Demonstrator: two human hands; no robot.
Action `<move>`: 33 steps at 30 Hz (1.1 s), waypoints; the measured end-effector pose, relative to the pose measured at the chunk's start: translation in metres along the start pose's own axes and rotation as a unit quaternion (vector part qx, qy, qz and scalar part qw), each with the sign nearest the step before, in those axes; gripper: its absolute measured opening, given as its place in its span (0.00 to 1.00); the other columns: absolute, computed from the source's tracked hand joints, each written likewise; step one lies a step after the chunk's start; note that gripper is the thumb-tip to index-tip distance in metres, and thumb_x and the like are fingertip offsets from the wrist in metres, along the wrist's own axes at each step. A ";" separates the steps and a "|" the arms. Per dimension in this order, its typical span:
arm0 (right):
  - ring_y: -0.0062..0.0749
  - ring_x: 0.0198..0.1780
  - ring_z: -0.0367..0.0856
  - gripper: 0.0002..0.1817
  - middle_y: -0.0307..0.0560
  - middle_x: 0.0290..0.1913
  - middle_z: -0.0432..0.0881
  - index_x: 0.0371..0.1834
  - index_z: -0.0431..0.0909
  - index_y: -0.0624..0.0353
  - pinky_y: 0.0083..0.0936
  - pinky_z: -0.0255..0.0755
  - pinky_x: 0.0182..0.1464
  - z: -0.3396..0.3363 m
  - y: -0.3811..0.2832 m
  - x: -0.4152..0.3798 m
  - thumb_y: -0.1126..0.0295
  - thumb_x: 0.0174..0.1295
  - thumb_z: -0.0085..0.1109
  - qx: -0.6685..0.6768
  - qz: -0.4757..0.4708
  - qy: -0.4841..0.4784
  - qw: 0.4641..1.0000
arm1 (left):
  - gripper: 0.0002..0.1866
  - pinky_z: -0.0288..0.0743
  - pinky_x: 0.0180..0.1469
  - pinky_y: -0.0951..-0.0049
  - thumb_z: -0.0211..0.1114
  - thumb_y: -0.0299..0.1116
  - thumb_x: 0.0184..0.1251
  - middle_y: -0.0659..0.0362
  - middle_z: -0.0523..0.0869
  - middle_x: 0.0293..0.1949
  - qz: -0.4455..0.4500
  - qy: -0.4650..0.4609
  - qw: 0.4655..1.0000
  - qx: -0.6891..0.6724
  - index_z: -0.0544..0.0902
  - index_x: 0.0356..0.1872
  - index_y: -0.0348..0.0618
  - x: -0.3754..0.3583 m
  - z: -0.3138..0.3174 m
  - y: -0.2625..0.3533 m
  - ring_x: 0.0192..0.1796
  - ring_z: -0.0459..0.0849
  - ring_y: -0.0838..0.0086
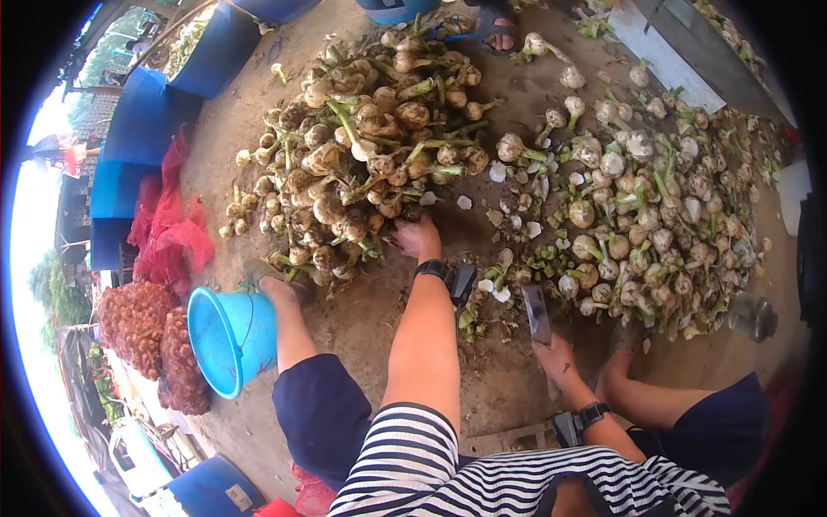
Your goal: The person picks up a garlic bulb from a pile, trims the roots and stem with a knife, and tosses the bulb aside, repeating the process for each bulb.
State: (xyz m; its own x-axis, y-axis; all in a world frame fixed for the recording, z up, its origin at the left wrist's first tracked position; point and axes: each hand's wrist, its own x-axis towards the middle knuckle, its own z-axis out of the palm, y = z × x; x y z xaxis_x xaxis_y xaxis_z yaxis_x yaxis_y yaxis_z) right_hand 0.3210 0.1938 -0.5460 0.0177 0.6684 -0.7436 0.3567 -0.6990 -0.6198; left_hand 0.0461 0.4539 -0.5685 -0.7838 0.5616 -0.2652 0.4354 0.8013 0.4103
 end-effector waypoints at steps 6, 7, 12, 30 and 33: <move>0.57 0.43 0.84 0.20 0.61 0.39 0.84 0.50 0.77 0.64 0.40 0.75 0.44 0.002 0.005 -0.002 0.62 0.60 0.59 -0.049 -0.089 0.042 0.994 | 0.45 0.64 0.69 0.51 0.73 0.45 0.52 0.36 0.65 0.70 0.244 -0.229 0.942 0.017 0.65 0.69 0.34 -0.056 -0.042 -0.057 0.70 0.65 0.44; 0.58 0.45 0.82 0.20 0.62 0.40 0.84 0.50 0.77 0.64 0.40 0.74 0.47 -0.003 -0.014 -0.010 0.61 0.60 0.59 -0.055 -0.100 0.046 0.992 | 0.46 0.64 0.69 0.54 0.73 0.44 0.52 0.36 0.65 0.70 0.241 -0.265 0.934 -0.015 0.63 0.70 0.32 -0.074 -0.051 -0.066 0.71 0.65 0.46; 0.58 0.41 0.83 0.17 0.59 0.39 0.84 0.47 0.78 0.64 0.43 0.75 0.44 -0.011 -0.068 -0.051 0.63 0.60 0.59 -0.067 -0.225 0.101 0.967 | 0.42 0.68 0.64 0.68 0.67 0.39 0.61 0.47 0.75 0.64 0.108 -0.394 0.856 -0.318 0.59 0.72 0.29 -0.169 -0.111 -0.086 0.64 0.75 0.65; 0.39 0.30 0.82 0.12 0.42 0.31 0.75 0.41 0.76 0.53 0.33 0.77 0.32 -0.015 -0.093 -0.129 0.69 0.53 0.66 -0.233 -0.585 0.188 0.754 | 0.11 0.75 0.44 0.70 0.66 0.31 0.67 0.60 0.87 0.38 0.455 -0.291 0.821 -0.186 0.83 0.43 0.33 -0.274 -0.218 -0.115 0.39 0.80 0.76; 0.41 0.31 0.82 0.11 0.44 0.31 0.76 0.40 0.76 0.54 0.34 0.77 0.33 -0.013 -0.082 -0.121 0.68 0.55 0.64 -0.230 -0.583 0.191 0.755 | 0.13 0.74 0.42 0.71 0.65 0.33 0.67 0.62 0.86 0.37 0.343 -0.343 0.849 -0.211 0.83 0.45 0.33 -0.280 -0.217 -0.116 0.39 0.79 0.78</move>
State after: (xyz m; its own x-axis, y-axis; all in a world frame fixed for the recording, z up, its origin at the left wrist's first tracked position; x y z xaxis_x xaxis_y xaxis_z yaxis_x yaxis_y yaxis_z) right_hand 0.3014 0.1738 -0.4024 -0.3218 0.8474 0.4223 0.6235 0.5253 -0.5790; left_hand 0.1190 0.1588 -0.3521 0.0949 0.9701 -0.2235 0.3735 0.1734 0.9113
